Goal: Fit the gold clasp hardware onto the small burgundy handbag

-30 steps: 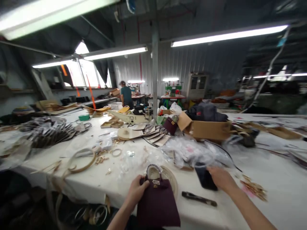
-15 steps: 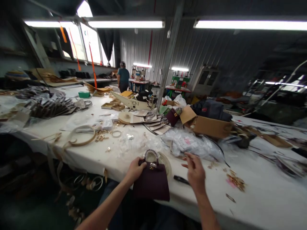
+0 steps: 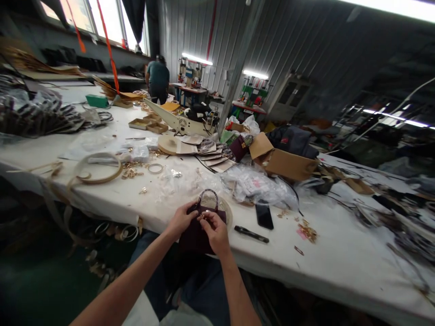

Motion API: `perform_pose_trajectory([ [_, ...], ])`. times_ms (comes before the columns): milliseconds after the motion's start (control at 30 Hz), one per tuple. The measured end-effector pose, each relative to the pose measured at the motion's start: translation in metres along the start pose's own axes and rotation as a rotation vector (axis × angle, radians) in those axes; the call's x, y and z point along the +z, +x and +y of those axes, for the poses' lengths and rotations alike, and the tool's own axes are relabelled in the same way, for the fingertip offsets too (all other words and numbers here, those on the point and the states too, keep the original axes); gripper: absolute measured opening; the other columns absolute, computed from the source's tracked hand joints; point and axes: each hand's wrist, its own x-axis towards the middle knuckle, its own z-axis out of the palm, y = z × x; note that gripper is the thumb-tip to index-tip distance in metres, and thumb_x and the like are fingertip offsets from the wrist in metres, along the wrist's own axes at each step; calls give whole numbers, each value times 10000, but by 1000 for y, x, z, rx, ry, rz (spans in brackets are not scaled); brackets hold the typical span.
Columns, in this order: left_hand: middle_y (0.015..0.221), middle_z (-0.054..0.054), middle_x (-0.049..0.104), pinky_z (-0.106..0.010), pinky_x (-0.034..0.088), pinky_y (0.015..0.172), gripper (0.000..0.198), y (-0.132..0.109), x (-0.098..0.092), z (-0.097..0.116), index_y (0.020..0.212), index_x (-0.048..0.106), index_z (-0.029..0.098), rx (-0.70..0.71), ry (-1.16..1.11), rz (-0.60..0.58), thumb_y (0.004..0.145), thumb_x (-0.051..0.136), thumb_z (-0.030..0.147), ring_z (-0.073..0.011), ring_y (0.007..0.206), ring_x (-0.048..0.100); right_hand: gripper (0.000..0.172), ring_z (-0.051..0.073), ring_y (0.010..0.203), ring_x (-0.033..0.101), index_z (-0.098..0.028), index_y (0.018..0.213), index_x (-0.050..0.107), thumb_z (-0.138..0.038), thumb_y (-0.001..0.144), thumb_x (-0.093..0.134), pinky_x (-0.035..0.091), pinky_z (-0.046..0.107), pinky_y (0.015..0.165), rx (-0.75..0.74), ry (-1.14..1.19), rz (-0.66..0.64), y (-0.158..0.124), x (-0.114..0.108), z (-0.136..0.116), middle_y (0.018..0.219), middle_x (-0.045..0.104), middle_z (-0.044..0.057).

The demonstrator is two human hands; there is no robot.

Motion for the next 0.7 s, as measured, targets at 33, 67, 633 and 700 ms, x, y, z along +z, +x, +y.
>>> perform_pose_trajectory([
  [33, 1414, -81, 808, -485, 517, 1249, 536, 0, 3, -1, 1390, 822, 227, 9, -8, 13, 874, 706, 144, -322, 1345, 729, 476, 276, 1024, 783, -192, 1263, 777, -545, 962, 883, 653, 372, 871, 13, -2, 11, 0, 0, 1, 1153, 841, 127],
  [67, 1428, -78, 802, -488, 504, 1264, 540, -1, 5, -2, 1405, 817, 232, 17, -17, 29, 885, 695, 149, -319, 1363, 720, 465, 283, 1034, 789, -190, 1239, 788, -550, 961, 885, 654, 376, 868, 20, -6, 28, -1, 0, 2, 1158, 847, 133],
  [633, 740, 25, 592, -292, 425, 698, 467, -13, -10, -10, 809, 590, 219, -7, -49, -47, 862, 880, 582, -183, 750, 550, 399, 262, 837, 774, -214, 1070, 887, -561, 884, 950, 683, 391, 769, 49, 13, 192, 3, 18, 0, 972, 827, 92],
  [700, 719, 30, 556, -292, 433, 693, 538, -17, -10, -12, 795, 547, 228, -41, -100, -34, 882, 854, 662, -182, 738, 545, 373, 266, 853, 778, -226, 1064, 906, -544, 876, 955, 690, 389, 765, 56, 10, 192, 3, 20, -2, 991, 835, 90],
])
